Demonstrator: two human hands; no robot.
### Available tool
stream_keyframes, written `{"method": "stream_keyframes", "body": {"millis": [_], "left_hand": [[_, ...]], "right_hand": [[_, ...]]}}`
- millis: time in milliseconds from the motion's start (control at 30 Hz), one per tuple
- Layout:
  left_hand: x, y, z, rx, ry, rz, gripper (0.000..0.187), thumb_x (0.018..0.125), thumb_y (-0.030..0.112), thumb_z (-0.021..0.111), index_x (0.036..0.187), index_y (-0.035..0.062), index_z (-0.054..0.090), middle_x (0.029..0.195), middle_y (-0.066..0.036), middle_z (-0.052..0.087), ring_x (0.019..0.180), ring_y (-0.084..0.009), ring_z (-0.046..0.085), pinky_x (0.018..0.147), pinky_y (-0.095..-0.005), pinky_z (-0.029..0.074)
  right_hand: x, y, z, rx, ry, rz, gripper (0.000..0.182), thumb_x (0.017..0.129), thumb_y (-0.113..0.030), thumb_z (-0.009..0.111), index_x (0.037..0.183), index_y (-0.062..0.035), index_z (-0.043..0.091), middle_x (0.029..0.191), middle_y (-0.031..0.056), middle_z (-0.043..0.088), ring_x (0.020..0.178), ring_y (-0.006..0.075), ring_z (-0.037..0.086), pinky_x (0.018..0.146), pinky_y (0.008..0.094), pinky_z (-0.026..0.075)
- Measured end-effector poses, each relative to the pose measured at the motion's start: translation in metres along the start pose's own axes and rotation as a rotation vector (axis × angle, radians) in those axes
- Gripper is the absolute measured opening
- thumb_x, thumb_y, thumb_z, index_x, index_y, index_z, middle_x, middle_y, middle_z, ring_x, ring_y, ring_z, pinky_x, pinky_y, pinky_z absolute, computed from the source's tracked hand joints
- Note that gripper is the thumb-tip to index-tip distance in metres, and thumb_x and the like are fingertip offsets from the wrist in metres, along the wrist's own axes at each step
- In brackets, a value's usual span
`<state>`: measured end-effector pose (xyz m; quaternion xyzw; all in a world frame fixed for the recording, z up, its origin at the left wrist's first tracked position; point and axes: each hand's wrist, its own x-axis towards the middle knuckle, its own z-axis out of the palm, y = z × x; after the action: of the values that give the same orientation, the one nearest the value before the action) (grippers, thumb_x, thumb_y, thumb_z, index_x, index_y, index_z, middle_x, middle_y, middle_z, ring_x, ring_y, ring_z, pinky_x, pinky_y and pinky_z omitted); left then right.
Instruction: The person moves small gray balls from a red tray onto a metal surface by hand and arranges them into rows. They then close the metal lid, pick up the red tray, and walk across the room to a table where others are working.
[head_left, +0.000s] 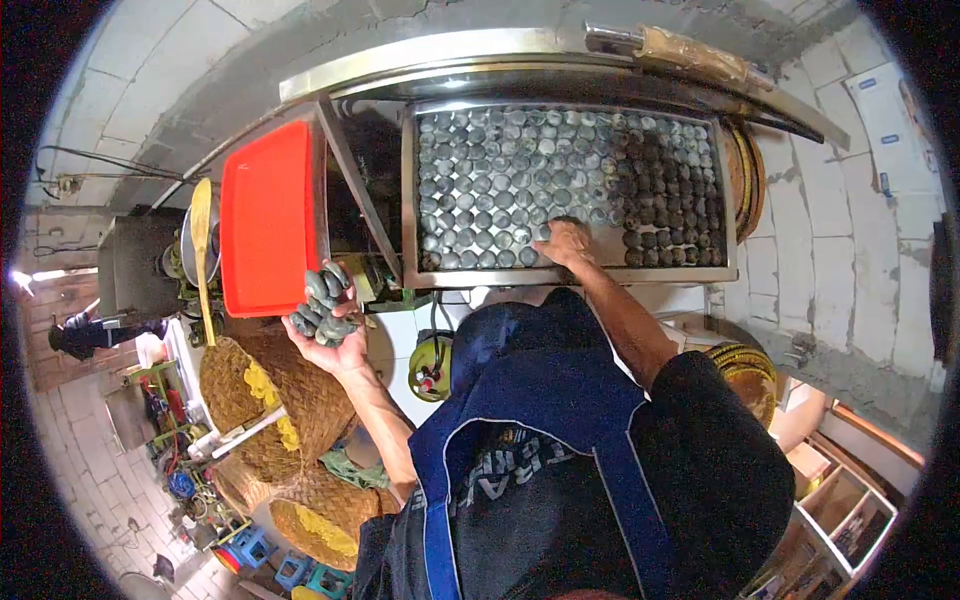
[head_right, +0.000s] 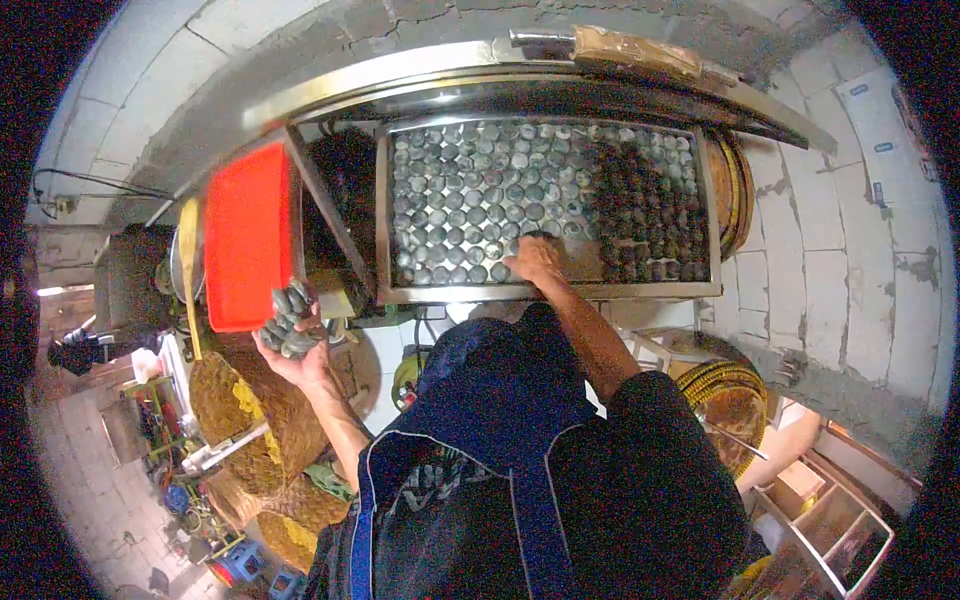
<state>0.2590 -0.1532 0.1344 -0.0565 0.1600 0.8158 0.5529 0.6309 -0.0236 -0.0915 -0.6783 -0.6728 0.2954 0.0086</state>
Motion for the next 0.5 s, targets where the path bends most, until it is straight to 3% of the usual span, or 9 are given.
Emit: {"method": "stream_keyframes", "body": {"millis": [133, 200, 300, 367, 433, 467, 500], "left_hand": [[0.002, -0.001, 0.004, 0.028, -0.005, -0.029, 0.062, 0.083, 0.045, 0.064, 0.127, 0.0059, 0.048, 0.141, -0.019, 0.042, 0.122, -0.0404, 0.042, 0.067, -0.0354, 0.052], [0.004, -0.003, 0.006, 0.009, -0.062, -0.063, 0.061, 0.082, 0.045, 0.065, 0.126, 0.0057, 0.049, 0.142, -0.019, 0.041, 0.121, -0.0410, 0.043, 0.067, -0.0351, 0.052], [0.007, -0.002, 0.002, -0.032, -0.091, -0.123, 0.062, 0.082, 0.039, 0.067, 0.129, 0.0036, 0.048, 0.144, -0.015, 0.044, 0.132, -0.0396, 0.035, 0.074, -0.0355, 0.053], [0.006, -0.005, 0.002, -0.008, -0.086, -0.110, 0.061, 0.083, 0.040, 0.067, 0.129, 0.0035, 0.048, 0.143, -0.015, 0.044, 0.131, -0.0394, 0.036, 0.074, -0.0358, 0.053], [0.006, -0.007, 0.002, 0.013, -0.080, -0.100, 0.061, 0.083, 0.040, 0.066, 0.128, 0.0034, 0.049, 0.142, -0.014, 0.045, 0.130, -0.0391, 0.037, 0.074, -0.0362, 0.053], [0.005, -0.008, 0.000, 0.025, -0.064, -0.099, 0.061, 0.084, 0.041, 0.065, 0.129, 0.0032, 0.049, 0.142, -0.014, 0.045, 0.129, -0.0390, 0.039, 0.074, -0.0364, 0.053], [0.005, -0.008, -0.003, 0.037, -0.048, -0.098, 0.061, 0.084, 0.041, 0.065, 0.130, 0.0031, 0.049, 0.143, -0.014, 0.045, 0.127, -0.0389, 0.041, 0.073, -0.0365, 0.053]], "right_hand": [[0.008, 0.013, 0.007, -0.150, -0.083, -0.051, 0.043, 0.071, -0.041, 0.075, 0.087, -0.0022, 0.071, 0.093, 0.0220, 0.069, 0.090, 0.0392, 0.067, 0.078, 0.0452, 0.054], [0.009, 0.015, 0.013, -0.172, -0.005, -0.057, 0.037, 0.074, -0.037, 0.073, 0.098, -0.0088, 0.072, 0.097, 0.0162, 0.070, 0.092, 0.0337, 0.067, 0.081, 0.0435, 0.053], [0.003, 0.014, 0.007, -0.095, 0.020, -0.096, 0.034, 0.074, -0.034, 0.072, 0.099, -0.0103, 0.072, 0.095, 0.0128, 0.071, 0.089, 0.0320, 0.067, 0.079, 0.0435, 0.052], [0.003, 0.012, 0.003, -0.089, 0.004, -0.095, 0.035, 0.073, -0.034, 0.073, 0.100, -0.0103, 0.072, 0.094, 0.0118, 0.071, 0.087, 0.0303, 0.067, 0.079, 0.0426, 0.052], [0.007, 0.018, -0.002, 0.308, -0.071, 0.178, 0.039, 0.071, -0.032, 0.076, 0.101, -0.0091, 0.071, 0.091, 0.0115, 0.071, 0.081, 0.0263, 0.067, 0.076, 0.0404, 0.051], [0.011, 0.030, 0.010, 0.308, -0.072, 0.180, 0.039, 0.071, -0.032, 0.076, 0.101, -0.0091, 0.071, 0.091, 0.0115, 0.071, 0.081, 0.0263, 0.067, 0.076, 0.0404, 0.051], [0.020, 0.048, 0.033, 0.509, -0.096, 0.210, 0.042, 0.069, -0.032, 0.078, 0.102, -0.0069, 0.070, 0.089, 0.0119, 0.070, 0.080, 0.0257, 0.066, 0.076, 0.0394, 0.051]]}}
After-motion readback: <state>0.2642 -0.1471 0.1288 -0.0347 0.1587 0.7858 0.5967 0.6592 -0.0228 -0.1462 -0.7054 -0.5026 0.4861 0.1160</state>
